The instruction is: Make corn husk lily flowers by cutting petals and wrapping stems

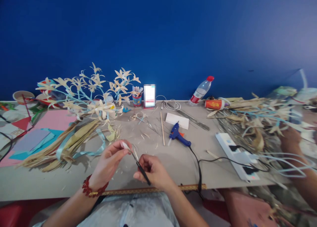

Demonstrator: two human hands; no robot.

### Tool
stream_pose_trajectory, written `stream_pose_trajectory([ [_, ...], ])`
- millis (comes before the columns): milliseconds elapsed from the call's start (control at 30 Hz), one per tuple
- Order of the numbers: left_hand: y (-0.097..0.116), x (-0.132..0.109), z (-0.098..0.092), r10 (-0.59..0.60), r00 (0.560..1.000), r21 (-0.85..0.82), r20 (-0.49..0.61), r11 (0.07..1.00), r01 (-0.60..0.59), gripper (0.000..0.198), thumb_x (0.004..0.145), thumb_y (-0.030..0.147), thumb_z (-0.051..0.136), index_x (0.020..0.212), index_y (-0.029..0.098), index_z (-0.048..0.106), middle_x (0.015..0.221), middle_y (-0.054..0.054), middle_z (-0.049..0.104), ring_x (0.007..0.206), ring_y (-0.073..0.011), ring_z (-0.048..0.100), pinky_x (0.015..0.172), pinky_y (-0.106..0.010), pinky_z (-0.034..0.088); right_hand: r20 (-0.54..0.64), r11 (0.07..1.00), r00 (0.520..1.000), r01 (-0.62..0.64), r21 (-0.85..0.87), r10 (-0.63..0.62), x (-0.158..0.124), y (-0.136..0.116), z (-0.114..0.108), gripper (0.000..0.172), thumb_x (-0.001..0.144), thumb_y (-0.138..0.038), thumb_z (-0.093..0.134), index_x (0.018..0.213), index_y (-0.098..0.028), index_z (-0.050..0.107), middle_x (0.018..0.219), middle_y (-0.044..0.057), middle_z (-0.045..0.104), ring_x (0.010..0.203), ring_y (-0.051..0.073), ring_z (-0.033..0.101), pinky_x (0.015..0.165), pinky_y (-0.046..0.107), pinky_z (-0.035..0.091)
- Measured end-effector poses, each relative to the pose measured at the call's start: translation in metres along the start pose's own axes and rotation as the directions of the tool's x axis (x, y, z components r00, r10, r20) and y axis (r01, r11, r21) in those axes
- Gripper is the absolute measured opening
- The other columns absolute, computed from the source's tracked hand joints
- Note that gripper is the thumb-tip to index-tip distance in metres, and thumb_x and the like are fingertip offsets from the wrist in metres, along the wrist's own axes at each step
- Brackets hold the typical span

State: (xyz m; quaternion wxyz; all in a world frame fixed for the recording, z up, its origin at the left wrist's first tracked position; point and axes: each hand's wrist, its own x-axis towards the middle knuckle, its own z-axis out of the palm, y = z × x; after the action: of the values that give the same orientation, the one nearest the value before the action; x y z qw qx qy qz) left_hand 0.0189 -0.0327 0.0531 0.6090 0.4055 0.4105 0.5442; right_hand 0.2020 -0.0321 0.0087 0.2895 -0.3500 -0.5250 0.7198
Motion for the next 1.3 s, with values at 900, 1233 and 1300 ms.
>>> stream_pose_trajectory([
  [900, -0.005, 0.003, 0.014, -0.018, 0.985, -0.231, -0.173, 0.973, -0.023, 0.004, 0.077, 0.023, 0.068, 0.077, 0.018, 0.067, 0.093, -0.002, 0.064, 0.078, -0.0129, 0.058, 0.078, -0.028, 0.046, -0.065, 0.99, 0.992, 0.114, 0.078, -0.109, 0.004, 0.001, 0.015, 0.054, 0.063, -0.067, 0.07, 0.073, -0.02, 0.045, 0.059, -0.004, 0.05, 0.049, 0.01, 0.044, 0.049, 0.022, 0.038],
  [1233, -0.015, 0.004, 0.025, -0.028, 0.976, -0.415, -0.218, 0.907, -0.067, 0.002, 0.078, 0.02, 0.067, 0.075, 0.02, 0.066, 0.087, 0.002, 0.067, 0.077, -0.0107, 0.06, 0.078, -0.027, 0.047, -0.125, 0.979, 0.98, 0.168, 0.116, -0.153, 0.011, 0.002, 0.027, 0.052, 0.066, -0.065, 0.07, 0.071, -0.02, 0.045, 0.057, -0.004, 0.049, 0.048, 0.01, 0.045, 0.048, 0.021, 0.033],
  [1300, -0.016, 0.004, 0.026, -0.043, 0.974, -0.432, -0.224, 0.9, -0.06, 0.002, 0.078, 0.02, 0.067, 0.077, 0.02, 0.066, 0.088, 0.002, 0.067, 0.077, -0.0113, 0.061, 0.078, -0.028, 0.047, -0.126, 0.978, 0.981, 0.167, 0.126, -0.151, 0.011, 0.003, 0.028, 0.052, 0.066, -0.064, 0.07, 0.071, -0.02, 0.045, 0.056, -0.004, 0.048, 0.046, 0.009, 0.045, 0.046, 0.021, 0.033],
])
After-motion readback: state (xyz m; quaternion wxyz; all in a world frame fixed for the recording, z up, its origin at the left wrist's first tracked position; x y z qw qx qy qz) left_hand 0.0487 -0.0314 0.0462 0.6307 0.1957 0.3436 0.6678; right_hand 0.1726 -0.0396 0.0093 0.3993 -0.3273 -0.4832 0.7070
